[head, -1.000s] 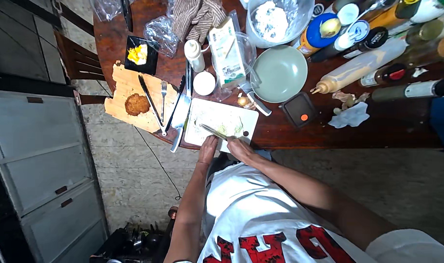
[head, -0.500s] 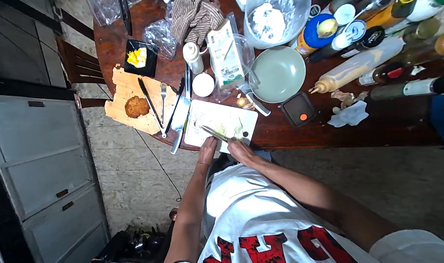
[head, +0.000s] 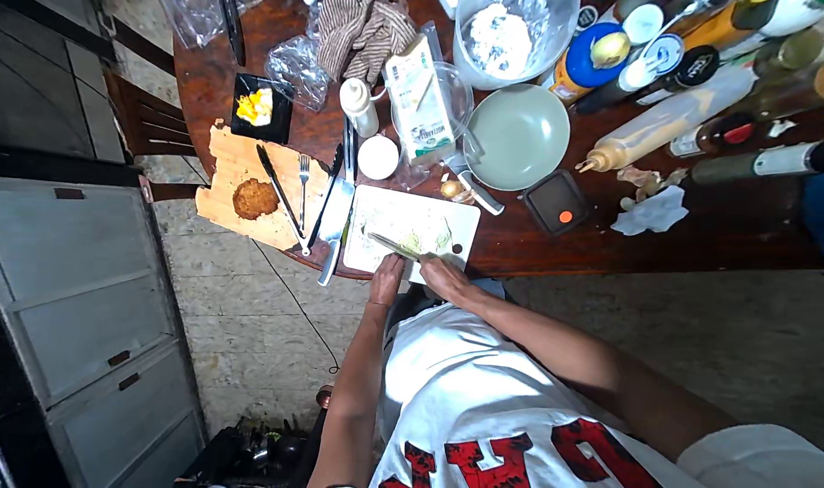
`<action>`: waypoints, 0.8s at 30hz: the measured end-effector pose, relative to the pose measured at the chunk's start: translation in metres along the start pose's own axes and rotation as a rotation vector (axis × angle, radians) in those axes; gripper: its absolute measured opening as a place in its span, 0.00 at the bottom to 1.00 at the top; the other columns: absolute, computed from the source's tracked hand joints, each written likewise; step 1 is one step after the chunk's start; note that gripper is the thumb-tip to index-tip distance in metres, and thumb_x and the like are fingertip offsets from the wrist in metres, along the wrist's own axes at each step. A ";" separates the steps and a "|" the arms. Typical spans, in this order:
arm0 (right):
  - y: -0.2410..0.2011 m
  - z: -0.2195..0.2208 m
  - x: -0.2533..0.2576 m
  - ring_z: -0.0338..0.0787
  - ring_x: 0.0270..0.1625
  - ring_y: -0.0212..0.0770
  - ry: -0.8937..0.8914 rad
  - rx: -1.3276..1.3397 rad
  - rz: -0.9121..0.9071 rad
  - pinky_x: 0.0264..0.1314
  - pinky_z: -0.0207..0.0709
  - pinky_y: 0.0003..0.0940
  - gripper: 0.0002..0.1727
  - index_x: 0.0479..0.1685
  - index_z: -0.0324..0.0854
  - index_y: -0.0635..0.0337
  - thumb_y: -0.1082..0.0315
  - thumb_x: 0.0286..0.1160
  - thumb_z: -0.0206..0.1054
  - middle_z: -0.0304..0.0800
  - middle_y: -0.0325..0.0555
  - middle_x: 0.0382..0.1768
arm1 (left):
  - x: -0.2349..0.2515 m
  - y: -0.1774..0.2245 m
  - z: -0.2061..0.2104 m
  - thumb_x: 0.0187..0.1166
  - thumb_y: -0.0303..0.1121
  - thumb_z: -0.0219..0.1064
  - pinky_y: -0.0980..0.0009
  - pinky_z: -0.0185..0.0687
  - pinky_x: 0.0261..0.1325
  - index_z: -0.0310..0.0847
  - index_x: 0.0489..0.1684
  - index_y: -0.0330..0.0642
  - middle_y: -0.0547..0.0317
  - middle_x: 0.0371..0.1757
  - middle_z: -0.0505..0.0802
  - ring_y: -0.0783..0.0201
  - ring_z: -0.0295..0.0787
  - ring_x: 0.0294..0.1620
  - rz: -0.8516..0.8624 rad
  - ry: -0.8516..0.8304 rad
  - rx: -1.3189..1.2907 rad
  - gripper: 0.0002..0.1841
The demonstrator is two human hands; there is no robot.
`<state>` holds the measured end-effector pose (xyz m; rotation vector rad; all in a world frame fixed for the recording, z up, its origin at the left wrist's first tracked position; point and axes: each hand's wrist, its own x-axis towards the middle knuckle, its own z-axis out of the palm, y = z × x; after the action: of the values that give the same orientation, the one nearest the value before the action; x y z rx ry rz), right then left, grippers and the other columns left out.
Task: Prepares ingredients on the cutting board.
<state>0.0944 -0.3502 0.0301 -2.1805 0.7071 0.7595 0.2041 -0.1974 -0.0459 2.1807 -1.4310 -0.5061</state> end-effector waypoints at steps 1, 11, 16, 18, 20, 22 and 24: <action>0.000 0.004 0.005 0.93 0.52 0.64 0.022 -0.010 -0.006 0.52 0.86 0.60 0.16 0.59 0.80 0.66 0.66 0.90 0.51 0.91 0.63 0.45 | 0.000 0.000 0.000 0.82 0.23 0.64 0.59 0.84 0.71 0.90 0.48 0.35 0.47 0.55 0.92 0.51 0.89 0.64 -0.004 0.005 -0.003 0.08; 0.000 -0.010 -0.019 0.93 0.53 0.65 -0.019 0.037 -0.013 0.57 0.85 0.60 0.19 0.62 0.80 0.66 0.64 0.90 0.49 0.91 0.65 0.44 | 0.000 0.003 -0.002 0.80 0.22 0.65 0.58 0.85 0.69 0.90 0.47 0.35 0.46 0.55 0.93 0.50 0.90 0.62 -0.011 -0.009 -0.003 0.08; 0.001 0.005 0.002 0.93 0.53 0.63 0.015 0.012 -0.014 0.55 0.86 0.59 0.16 0.60 0.80 0.66 0.66 0.90 0.51 0.91 0.63 0.45 | 0.000 0.002 0.001 0.80 0.22 0.66 0.59 0.85 0.69 0.90 0.47 0.35 0.46 0.55 0.93 0.51 0.90 0.62 -0.023 0.015 -0.019 0.07; -0.001 0.008 0.008 0.93 0.53 0.63 0.036 0.008 -0.018 0.54 0.86 0.58 0.16 0.59 0.79 0.66 0.66 0.90 0.51 0.91 0.63 0.44 | -0.002 0.001 0.001 0.81 0.24 0.65 0.59 0.84 0.71 0.90 0.48 0.37 0.47 0.56 0.92 0.51 0.89 0.64 -0.018 0.027 -0.020 0.08; 0.001 0.007 0.012 0.94 0.51 0.62 0.042 0.032 -0.018 0.53 0.86 0.58 0.16 0.59 0.80 0.65 0.65 0.89 0.52 0.91 0.62 0.44 | -0.005 0.000 0.002 0.82 0.26 0.65 0.56 0.77 0.79 0.91 0.52 0.42 0.53 0.63 0.92 0.51 0.83 0.74 -0.015 0.038 0.008 0.10; 0.007 0.005 0.017 0.93 0.53 0.62 0.027 0.099 -0.011 0.55 0.86 0.59 0.17 0.58 0.82 0.65 0.63 0.89 0.53 0.91 0.62 0.45 | -0.005 0.001 0.003 0.82 0.27 0.64 0.50 0.63 0.88 0.91 0.57 0.46 0.57 0.68 0.91 0.47 0.74 0.82 -0.038 0.023 0.012 0.13; 0.011 0.005 0.019 0.93 0.54 0.61 0.032 0.166 -0.002 0.58 0.85 0.59 0.18 0.58 0.83 0.66 0.62 0.89 0.54 0.91 0.62 0.47 | -0.006 0.003 0.006 0.83 0.25 0.62 0.55 0.71 0.83 0.89 0.61 0.44 0.54 0.69 0.89 0.49 0.77 0.79 -0.063 -0.003 -0.005 0.14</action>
<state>0.0988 -0.3580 0.0091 -2.0468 0.7560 0.6431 0.1960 -0.1942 -0.0488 2.2278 -1.3646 -0.5340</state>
